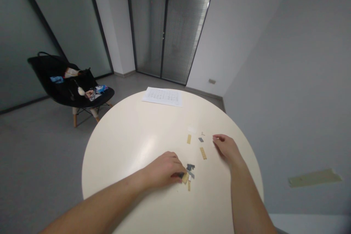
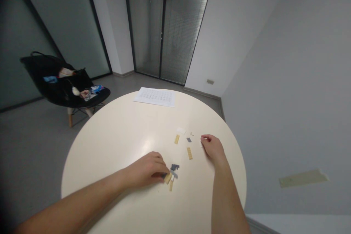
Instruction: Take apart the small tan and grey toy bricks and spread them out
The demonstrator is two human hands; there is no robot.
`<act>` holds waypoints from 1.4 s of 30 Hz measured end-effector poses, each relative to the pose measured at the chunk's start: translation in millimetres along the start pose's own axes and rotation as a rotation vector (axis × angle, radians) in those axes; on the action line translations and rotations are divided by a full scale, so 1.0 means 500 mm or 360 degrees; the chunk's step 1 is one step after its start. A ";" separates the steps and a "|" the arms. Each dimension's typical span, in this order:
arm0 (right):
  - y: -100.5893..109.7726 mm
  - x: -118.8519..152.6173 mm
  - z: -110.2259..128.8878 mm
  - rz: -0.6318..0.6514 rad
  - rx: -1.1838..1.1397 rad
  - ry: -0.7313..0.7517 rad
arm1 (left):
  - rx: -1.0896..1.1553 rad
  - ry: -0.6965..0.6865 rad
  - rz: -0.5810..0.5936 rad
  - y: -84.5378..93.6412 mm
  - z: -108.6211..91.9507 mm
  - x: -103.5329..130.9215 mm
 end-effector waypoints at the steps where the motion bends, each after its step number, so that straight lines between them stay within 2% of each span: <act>1: -0.001 0.000 -0.001 0.0008 0.0002 -0.0008 | 0.0000 -0.0008 -0.0013 0.001 0.000 0.000; 9: -0.002 -0.001 -0.006 0.0008 -0.0031 -0.0005 | -0.0009 -0.0014 -0.0066 0.006 -0.015 -0.001; 18: -0.003 0.000 -0.005 0.0017 -0.0031 -0.0018 | -0.0001 0.0074 -0.0114 0.013 -0.003 0.001; 30: 0.007 0.007 0.005 0.0005 -0.0037 -0.0029 | 0.0017 0.0237 -0.0190 0.024 0.054 0.016; 37: 0.051 0.011 0.035 -0.0259 -0.0153 0.0053 | 0.0176 0.0395 -0.0288 0.038 0.079 0.022; 42: 0.051 0.015 0.052 -0.0278 -0.0322 0.0079 | 0.0272 0.0487 -0.0337 0.041 0.094 0.025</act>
Point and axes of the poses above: each hand's wrist, its own x-axis away from the middle knuckle, its own y-axis out of the back of the hand, z = x × y, the point moved 10 cm from there along -x, towards the middle knuckle, and after that the axes turned 10 degrees about x, right-handed, at the moved point
